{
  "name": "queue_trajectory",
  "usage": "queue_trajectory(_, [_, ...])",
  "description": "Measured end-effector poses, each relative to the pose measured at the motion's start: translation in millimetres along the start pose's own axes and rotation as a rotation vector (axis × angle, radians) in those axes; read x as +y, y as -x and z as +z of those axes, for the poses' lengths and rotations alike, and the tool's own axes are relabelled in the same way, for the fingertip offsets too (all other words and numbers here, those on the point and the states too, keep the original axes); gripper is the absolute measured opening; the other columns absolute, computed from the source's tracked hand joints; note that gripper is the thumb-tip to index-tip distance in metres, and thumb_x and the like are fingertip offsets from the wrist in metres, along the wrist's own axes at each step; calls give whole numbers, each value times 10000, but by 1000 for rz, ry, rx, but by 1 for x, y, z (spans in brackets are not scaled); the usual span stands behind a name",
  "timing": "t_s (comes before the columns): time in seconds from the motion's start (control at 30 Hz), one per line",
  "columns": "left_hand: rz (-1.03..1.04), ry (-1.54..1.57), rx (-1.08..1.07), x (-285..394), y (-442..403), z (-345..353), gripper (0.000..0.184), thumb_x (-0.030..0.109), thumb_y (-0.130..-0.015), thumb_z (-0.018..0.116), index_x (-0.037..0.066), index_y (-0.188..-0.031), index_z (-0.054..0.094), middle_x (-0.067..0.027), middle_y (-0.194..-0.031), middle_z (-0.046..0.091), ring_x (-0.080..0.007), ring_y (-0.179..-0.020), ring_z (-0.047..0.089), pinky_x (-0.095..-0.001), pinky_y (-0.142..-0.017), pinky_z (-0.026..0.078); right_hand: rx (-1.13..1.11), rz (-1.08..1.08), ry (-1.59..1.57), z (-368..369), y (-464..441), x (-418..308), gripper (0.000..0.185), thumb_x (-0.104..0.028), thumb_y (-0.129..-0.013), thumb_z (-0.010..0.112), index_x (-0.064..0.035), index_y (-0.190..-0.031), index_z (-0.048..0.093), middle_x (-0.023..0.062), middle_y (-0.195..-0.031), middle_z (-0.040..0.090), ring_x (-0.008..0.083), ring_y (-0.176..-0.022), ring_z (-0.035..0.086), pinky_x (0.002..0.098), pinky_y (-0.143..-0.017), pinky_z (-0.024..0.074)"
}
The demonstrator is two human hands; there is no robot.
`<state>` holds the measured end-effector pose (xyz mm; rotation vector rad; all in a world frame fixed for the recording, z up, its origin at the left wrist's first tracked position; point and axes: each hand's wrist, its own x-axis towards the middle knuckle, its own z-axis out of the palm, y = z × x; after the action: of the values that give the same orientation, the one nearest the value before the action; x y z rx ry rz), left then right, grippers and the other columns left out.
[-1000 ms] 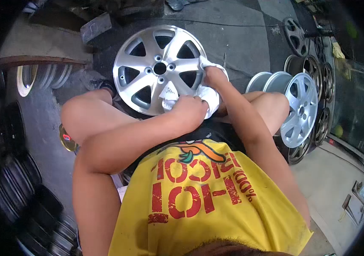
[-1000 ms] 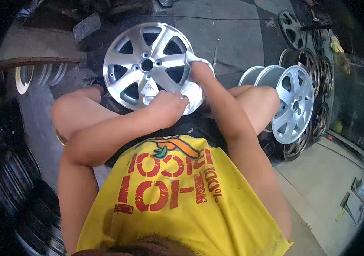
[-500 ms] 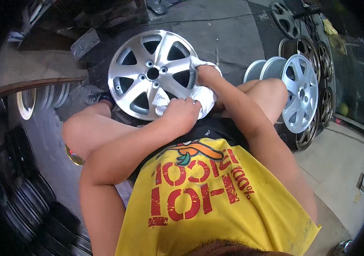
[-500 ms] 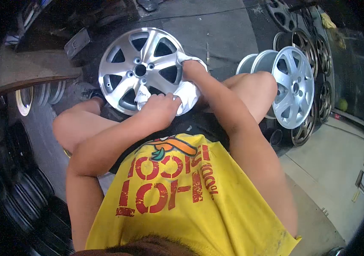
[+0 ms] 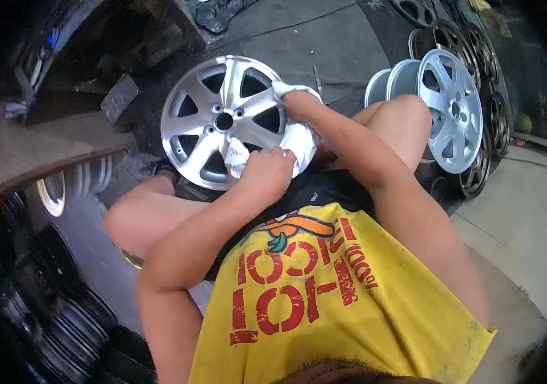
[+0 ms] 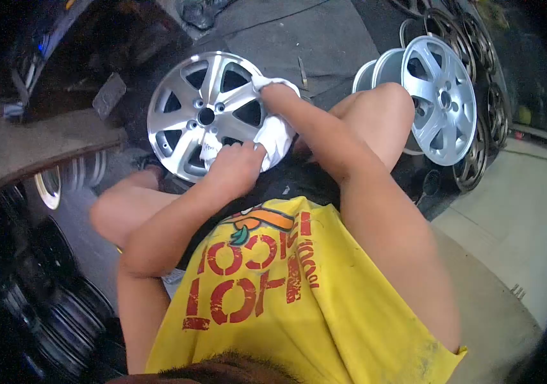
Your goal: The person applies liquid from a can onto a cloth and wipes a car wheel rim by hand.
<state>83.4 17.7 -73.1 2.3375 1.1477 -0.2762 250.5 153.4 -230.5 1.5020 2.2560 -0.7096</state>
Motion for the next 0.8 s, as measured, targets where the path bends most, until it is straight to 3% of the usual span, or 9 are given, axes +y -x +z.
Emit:
queue_trajectory(0.1, [9,34,-22,0,3,-5,259,70,-835,644,24,-1088,616,-198,-1016,667,-367,-935,701,-464,-801,565,39,37,-101,5,7,2,335,-97,-723,782,-52,-1055,767,148,-1093,753,325,-1010,728,416,-892,574])
queue_trajectory(0.17, [8,10,-36,3,-4,-4,264,70,-840,638,23,-1098,610,-201,-1025,666,-367,-946,700,-469,-810,562,-19,2,41,-5,-4,1,311,-105,-754,760,-52,-1061,764,149,-1106,749,323,-1021,725,415,-892,573])
queue_trajectory(0.23, [2,-25,-49,5,-10,-3,273,71,-850,625,22,-1117,599,-206,-1043,666,-368,-966,700,-479,-828,558,21,-18,-16,-4,-11,6,293,-95,-770,743,-45,-1057,764,155,-1102,748,321,-1016,726,417,-888,574])
queue_trajectory(0.3, [0,-27,-55,1,-1,-3,269,71,-848,627,16,-1110,598,-208,-1041,665,-374,-962,699,-482,-829,557,28,96,-118,7,-8,7,283,-86,-772,745,-62,-1053,768,151,-1102,748,319,-1018,725,420,-887,575])
queue_trajectory(0.33, [-6,-20,-47,-1,0,-5,266,72,-847,630,11,-1103,598,-211,-1040,664,-379,-959,698,-485,-830,557,130,83,-145,16,-4,7,274,-94,-766,763,-81,-1040,772,144,-1105,748,316,-1017,724,421,-887,576])
queue_trajectory(0.47, [-29,22,-88,3,-6,-7,277,64,-840,635,10,-1109,598,-213,-1049,664,-386,-974,693,-485,-840,556,-8,32,-28,0,-13,7,308,-91,-747,787,-92,-1055,766,139,-1101,749,314,-1030,720,420,-896,573])
queue_trajectory(0.57, [-44,-10,-107,-1,-4,-8,284,64,-838,638,16,-1115,600,-211,-1053,664,-390,-983,689,-492,-846,553,-75,42,-59,-14,-4,-1,286,-88,-791,740,-80,-1077,757,148,-1142,736,321,-1050,714,419,-902,570])
queue_trajectory(0.67, [-53,25,-44,-9,1,-6,294,69,-829,650,17,-1114,600,-212,-1065,663,-390,-981,689,-493,-836,553,31,72,-142,12,-9,7,299,-79,-817,706,-69,-1114,741,157,-1166,727,328,-1065,709,421,-907,568])
queue_trajectory(0.8, [-1,-34,-4,-5,-5,-3,250,129,-876,620,29,-1105,635,-189,-1030,686,-358,-907,713,-471,-788,559,-39,-1,-54,2,-20,11,381,-84,-820,698,-84,-1201,709,152,-1189,721,327,-1082,703,434,-926,559])
